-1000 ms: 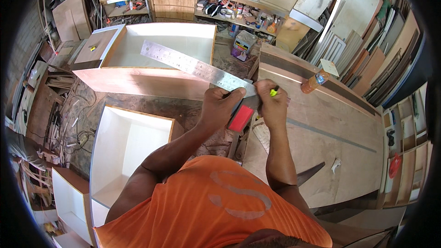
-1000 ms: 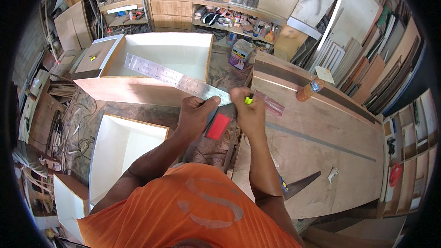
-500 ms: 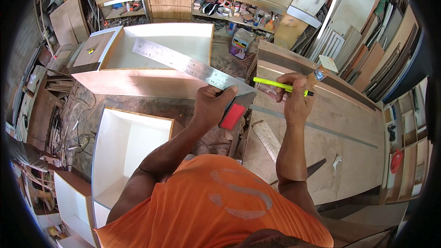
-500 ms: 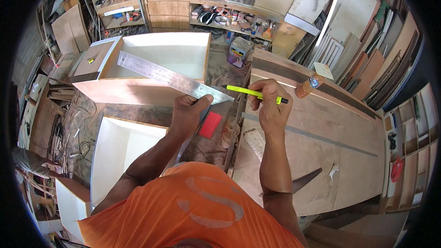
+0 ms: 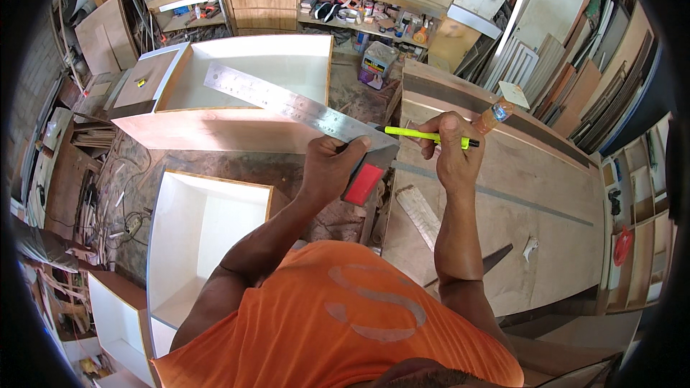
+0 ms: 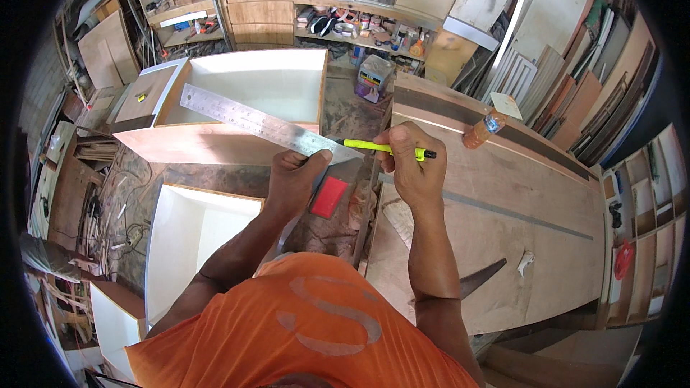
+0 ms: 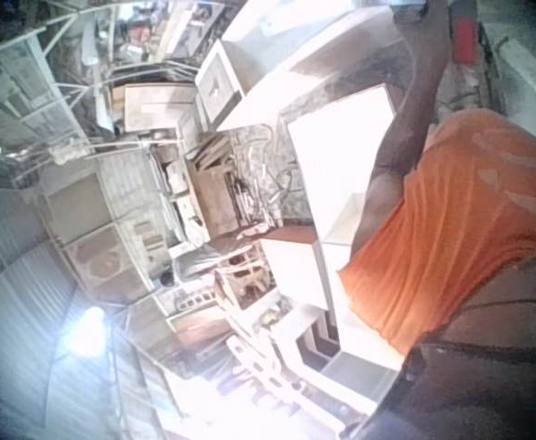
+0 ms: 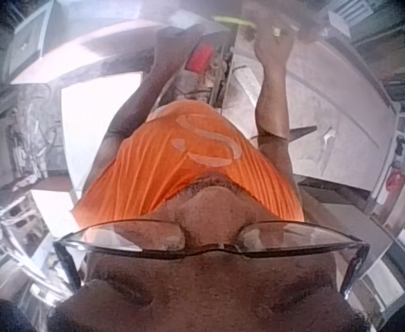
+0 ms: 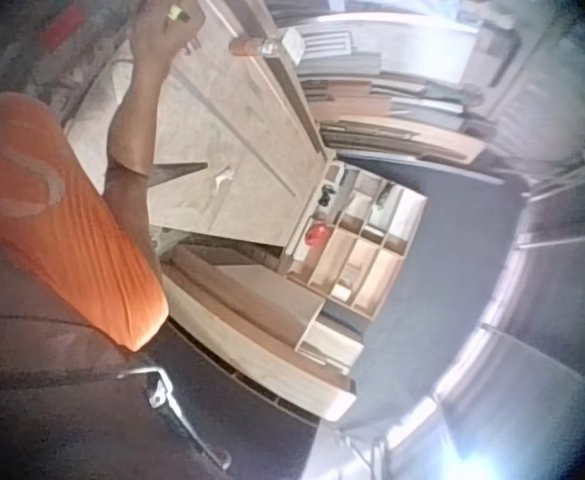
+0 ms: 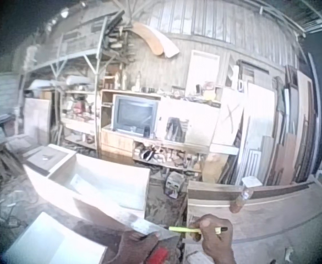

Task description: The person applies a flexible strip to the edges of a white wooden cabinet. He measures and marks the strip with a ruler and marker, then presses it onto the cabinet edges. Another person is visible in the background working on a similar cabinet.

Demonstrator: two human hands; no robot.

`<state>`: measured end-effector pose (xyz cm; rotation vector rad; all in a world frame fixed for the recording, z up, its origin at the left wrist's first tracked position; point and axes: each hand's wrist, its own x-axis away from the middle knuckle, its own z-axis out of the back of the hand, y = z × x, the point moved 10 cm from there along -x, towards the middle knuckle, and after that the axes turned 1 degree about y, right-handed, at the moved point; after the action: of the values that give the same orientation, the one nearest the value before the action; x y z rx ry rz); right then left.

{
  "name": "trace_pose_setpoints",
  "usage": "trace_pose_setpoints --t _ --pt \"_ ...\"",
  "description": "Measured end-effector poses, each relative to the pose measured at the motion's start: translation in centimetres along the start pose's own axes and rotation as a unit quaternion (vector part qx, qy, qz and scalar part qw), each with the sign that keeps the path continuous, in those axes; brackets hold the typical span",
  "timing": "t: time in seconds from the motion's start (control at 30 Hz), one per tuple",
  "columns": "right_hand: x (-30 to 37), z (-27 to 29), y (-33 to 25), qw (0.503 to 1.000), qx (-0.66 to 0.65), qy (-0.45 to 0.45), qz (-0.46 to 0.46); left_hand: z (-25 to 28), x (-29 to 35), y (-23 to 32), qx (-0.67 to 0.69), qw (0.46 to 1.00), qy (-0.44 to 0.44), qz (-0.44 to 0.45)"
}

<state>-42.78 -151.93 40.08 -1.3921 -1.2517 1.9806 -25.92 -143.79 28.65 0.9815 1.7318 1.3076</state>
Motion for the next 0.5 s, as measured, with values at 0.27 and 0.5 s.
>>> trace_pose_setpoints --t 0.27,0.5 --pt "0.1 0.2 -0.5 0.999 0.037 0.008 -0.023 -0.1 0.1 0.7 -0.004 1.000 0.007 -0.019" --pt "0.2 0.2 -1.4 0.992 0.112 -0.029 0.050 -0.5 -0.2 1.1 -0.217 0.970 0.009 -0.111"
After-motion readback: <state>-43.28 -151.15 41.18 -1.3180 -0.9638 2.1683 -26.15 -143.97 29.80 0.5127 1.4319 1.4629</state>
